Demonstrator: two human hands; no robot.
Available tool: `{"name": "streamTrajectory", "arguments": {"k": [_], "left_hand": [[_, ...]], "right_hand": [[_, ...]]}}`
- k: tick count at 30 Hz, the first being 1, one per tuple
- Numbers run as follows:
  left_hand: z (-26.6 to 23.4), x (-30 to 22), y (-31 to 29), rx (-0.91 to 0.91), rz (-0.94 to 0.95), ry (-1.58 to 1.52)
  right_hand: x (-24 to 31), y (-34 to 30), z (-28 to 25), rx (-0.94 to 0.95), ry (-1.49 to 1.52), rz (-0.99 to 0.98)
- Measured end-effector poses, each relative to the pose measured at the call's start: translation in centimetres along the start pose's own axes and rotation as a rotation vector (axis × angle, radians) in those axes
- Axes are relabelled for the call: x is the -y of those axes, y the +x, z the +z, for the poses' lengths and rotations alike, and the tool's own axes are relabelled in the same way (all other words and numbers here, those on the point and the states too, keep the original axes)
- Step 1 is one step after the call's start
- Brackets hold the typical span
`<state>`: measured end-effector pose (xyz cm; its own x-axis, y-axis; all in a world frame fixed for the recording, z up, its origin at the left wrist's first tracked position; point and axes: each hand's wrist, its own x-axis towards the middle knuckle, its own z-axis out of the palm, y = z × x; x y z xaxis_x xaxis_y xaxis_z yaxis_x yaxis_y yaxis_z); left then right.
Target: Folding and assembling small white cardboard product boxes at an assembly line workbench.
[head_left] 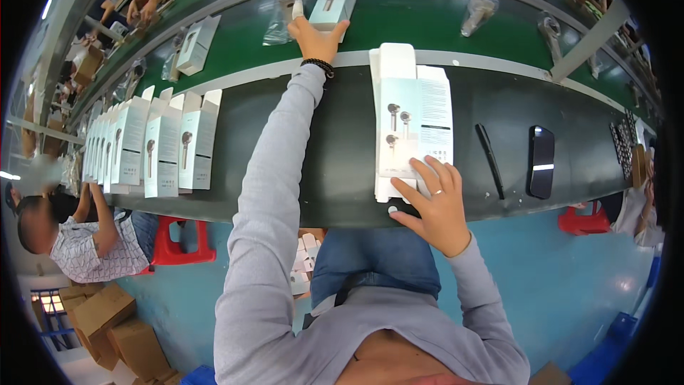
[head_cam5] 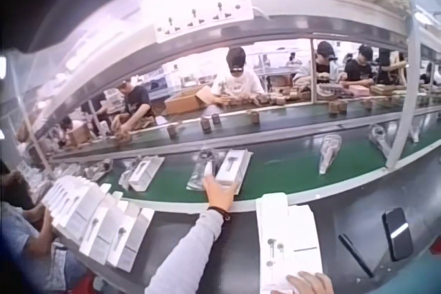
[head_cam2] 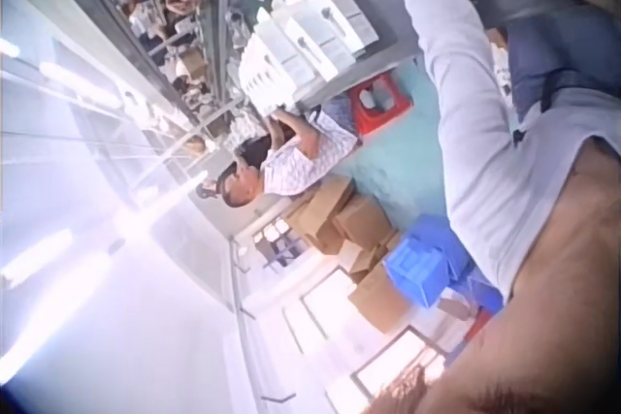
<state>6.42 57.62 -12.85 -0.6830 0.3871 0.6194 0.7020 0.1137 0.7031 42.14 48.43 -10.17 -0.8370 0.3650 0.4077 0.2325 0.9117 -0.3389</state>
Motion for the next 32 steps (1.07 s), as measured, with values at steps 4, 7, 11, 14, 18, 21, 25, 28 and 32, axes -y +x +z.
{"name": "streamTrajectory", "arguments": {"k": [4, 7, 11, 14, 18, 21, 25, 28, 32], "left_hand": [[0.4, 1.7, -0.3, 0.117, -0.105, 0.137], [-1.1, 1.6, -1.1, 0.143, -0.065, 0.163], [-5.1, 1.2, -3.0, 0.181, -0.015, -0.096], [-9.7, -3.1, -6.1, 0.363, -0.170, -0.271], [-16.4, -7.8, -10.4, 0.667, -0.210, -0.319], [-19.0, -10.5, -13.1, 0.825, -0.084, -0.282], [-20.2, -13.1, -15.0, 0.799, 0.344, -0.218], [-19.6, -13.8, -16.0, 0.811, 0.379, -0.296], [-18.4, -13.5, -17.9, 0.953, 0.018, -0.401]], "right_hand": [[-0.2, 0.2, -0.1, -0.051, 0.009, -0.022], [-0.1, 0.6, 0.1, -0.048, 0.025, -0.007], [-0.1, 1.6, 0.7, -0.048, 0.040, -0.033], [-0.5, 1.7, 0.7, -0.044, 0.023, -0.057], [-0.4, 2.1, 0.3, -0.045, 0.093, -0.117], [-0.3, 2.0, -0.4, -0.053, 0.127, -0.186], [0.6, 2.4, -2.1, -0.261, 0.121, -0.261], [1.0, 2.7, -2.5, -0.294, 0.168, -0.228], [0.1, 2.3, 0.1, 0.086, 0.133, -0.152]]}}
